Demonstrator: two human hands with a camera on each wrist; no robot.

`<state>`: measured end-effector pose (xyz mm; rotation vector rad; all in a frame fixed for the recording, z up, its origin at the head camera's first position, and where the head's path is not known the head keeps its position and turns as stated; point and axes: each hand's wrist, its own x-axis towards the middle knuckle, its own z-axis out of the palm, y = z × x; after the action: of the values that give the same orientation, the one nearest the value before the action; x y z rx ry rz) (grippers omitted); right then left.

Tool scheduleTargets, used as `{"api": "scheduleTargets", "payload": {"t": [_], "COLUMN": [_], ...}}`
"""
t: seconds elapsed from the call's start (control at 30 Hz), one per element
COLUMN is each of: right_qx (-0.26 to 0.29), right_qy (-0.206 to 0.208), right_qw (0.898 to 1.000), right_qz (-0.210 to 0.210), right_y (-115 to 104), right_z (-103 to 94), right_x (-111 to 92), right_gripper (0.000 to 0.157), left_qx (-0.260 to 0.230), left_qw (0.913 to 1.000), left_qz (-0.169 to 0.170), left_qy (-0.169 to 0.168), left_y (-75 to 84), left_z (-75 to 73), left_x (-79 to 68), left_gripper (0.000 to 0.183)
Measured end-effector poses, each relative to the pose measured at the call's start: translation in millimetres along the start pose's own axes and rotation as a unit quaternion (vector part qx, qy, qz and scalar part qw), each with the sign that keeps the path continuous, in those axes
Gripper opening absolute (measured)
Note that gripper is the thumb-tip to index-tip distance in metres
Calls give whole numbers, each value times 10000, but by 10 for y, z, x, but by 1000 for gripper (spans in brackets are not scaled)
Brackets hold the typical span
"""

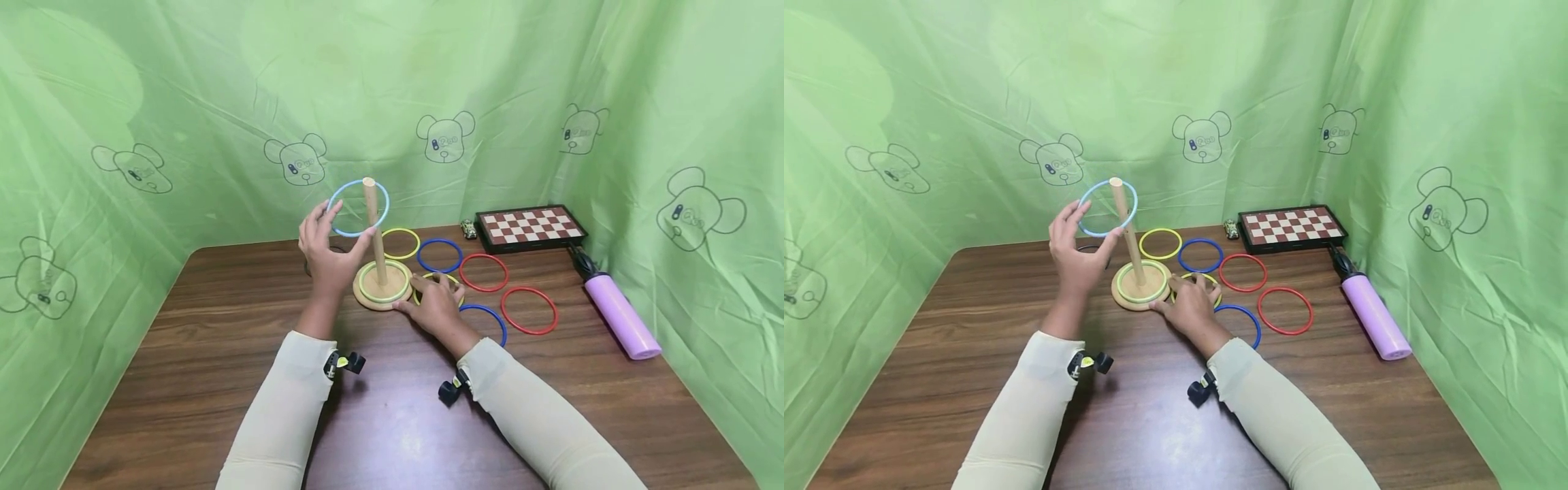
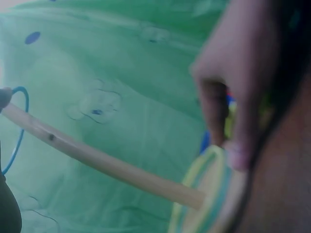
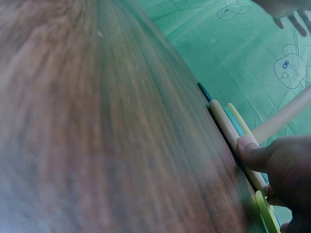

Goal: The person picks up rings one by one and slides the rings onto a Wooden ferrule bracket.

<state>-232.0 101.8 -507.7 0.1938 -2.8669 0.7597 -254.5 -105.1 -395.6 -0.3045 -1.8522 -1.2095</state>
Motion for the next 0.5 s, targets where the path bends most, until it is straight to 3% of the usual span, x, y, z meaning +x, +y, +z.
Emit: {"api": "scheduleTargets", "payload": {"t": [0.27,0.5], "right_qx": [-8,-23], "right_qy": [37,2], "right_qw": [10000,10000], "right_qz": [-1,18], "right_y": [2,-3], "right_z": [5,15], "right_x": [3,4], "right_gripper": [77,77], "left_qx": [111,80], "left_qw": [9974,9879], "left_qz": [-356,-832], "left_qy": [-615,-1309], "left_y": [-290,-560], "left_z": [34,110], "left_x": [-332,-627], "left_gripper": [78,88]}}
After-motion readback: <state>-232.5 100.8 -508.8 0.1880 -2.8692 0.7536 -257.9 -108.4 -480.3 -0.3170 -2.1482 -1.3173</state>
